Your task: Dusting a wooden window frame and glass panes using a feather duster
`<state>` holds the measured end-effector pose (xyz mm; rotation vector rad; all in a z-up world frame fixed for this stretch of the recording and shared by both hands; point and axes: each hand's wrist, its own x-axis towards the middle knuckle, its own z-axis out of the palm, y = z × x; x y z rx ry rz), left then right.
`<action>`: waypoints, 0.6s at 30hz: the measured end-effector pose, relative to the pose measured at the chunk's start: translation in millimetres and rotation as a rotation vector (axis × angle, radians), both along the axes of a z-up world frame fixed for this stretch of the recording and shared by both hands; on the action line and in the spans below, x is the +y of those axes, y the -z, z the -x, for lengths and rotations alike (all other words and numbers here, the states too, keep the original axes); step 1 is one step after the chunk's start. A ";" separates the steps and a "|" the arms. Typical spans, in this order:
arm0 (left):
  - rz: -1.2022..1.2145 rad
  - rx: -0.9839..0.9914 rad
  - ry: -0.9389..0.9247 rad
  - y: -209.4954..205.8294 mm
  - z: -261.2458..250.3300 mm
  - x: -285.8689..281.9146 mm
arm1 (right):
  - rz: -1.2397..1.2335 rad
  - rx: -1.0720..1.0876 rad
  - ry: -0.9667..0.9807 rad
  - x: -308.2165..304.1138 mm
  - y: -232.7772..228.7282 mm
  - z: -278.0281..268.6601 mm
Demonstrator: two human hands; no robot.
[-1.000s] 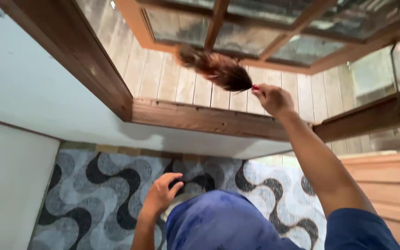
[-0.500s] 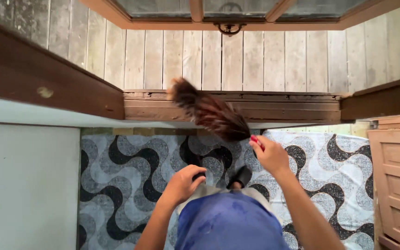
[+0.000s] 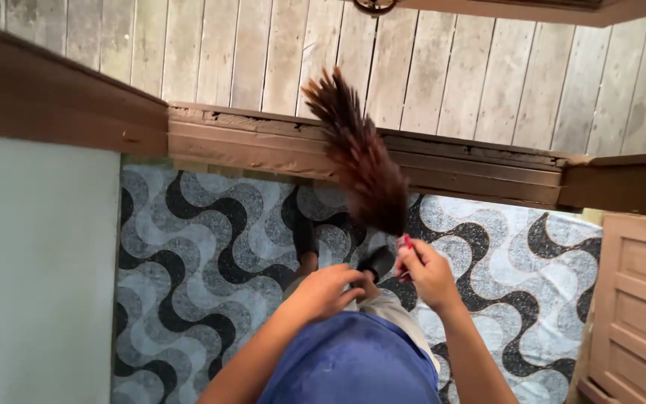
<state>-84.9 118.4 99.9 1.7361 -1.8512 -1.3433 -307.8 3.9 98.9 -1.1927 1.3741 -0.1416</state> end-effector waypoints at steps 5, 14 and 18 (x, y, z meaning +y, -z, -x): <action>0.152 0.114 -0.020 -5.7 7.0 -3.8 | 0.263 -0.073 0.381 -3.2 -5.6 14.7; 0.051 0.103 -0.086 -20.4 -26.1 1.1 | -0.016 -0.153 0.371 14.0 -10.7 16.4; 0.143 0.089 -0.068 -18.7 -26.0 2.0 | 0.097 -0.056 0.243 27.0 -4.0 -24.7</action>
